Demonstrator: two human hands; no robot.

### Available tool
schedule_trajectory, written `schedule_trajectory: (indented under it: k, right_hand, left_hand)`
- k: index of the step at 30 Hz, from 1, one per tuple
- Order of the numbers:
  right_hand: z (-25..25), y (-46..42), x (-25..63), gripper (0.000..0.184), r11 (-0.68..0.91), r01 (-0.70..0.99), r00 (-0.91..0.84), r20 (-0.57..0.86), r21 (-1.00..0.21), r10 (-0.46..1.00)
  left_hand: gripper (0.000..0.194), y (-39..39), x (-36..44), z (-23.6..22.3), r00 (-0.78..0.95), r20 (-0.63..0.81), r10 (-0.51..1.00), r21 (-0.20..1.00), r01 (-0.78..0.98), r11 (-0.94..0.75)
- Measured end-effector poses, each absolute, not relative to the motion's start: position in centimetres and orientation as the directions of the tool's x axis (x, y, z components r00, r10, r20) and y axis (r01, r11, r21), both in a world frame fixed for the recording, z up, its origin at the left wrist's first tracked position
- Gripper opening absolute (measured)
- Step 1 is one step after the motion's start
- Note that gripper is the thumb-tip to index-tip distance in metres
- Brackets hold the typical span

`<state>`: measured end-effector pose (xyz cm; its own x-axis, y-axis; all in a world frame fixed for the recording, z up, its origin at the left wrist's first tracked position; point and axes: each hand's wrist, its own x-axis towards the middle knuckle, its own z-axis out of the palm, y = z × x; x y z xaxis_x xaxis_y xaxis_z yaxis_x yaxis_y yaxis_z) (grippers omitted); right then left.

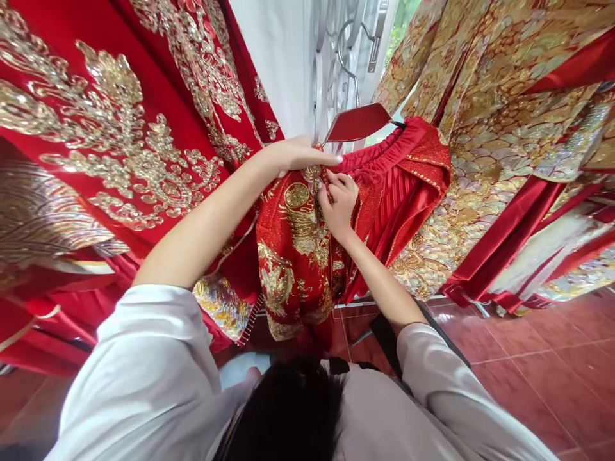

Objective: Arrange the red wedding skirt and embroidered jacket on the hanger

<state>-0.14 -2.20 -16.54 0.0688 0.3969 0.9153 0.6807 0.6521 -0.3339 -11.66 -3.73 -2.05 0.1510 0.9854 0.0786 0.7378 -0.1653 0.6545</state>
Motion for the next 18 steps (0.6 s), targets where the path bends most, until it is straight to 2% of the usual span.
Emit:
schedule_trajectory:
  k: [2, 5, 10, 13, 15, 16, 18]
  right_hand:
    - [-16.3, -2.5, -0.8, 0.037, 0.635, 0.683, 0.068, 0.898, -0.36, 0.436]
    - [-15.7, -3.1, -2.3, 0.035, 0.613, 0.7, 0.012, 0.865, -0.365, 0.502]
    - [-14.4, -4.3, -3.6, 0.035, 0.632, 0.718, -0.148, 0.822, -0.293, 0.549]
    - [-12.6, -4.6, -1.1, 0.036, 0.702, 0.669, -0.234, 0.827, -0.244, 0.511]
    - [-10.6, -3.9, 2.2, 0.032, 0.712, 0.665, -0.173, 0.88, -0.226, 0.442]
    - [-9.3, -3.3, 4.1, 0.028, 0.687, 0.686, -0.085, 0.911, -0.241, 0.405]
    - [-6.9, -1.5, 7.6, 0.021, 0.613, 0.717, 0.101, 0.92, -0.331, 0.377]
  left_hand:
    - [0.028, -3.7, -11.3, -1.6, 0.127, 0.055, 0.99, 0.662, 0.738, -0.131]
    - [0.02, -3.1, -11.1, -1.1, 0.1, 0.043, 0.994, 0.767, 0.634, -0.096]
    - [0.022, -0.9, -10.6, -1.1, -0.086, 0.256, 0.963, 0.798, 0.58, -0.161]
    - [0.022, -0.8, -10.8, -1.8, -0.038, 0.321, 0.946, 0.814, 0.523, -0.255]
    - [0.023, -1.1, -11.0, -2.2, -0.014, 0.357, 0.934, 0.813, 0.498, -0.303]
    - [0.024, -1.3, -11.1, -2.3, -0.012, 0.37, 0.929, 0.81, 0.494, -0.316]
    - [0.025, -1.5, -11.1, -2.2, -0.026, 0.369, 0.929, 0.823, 0.474, -0.313]
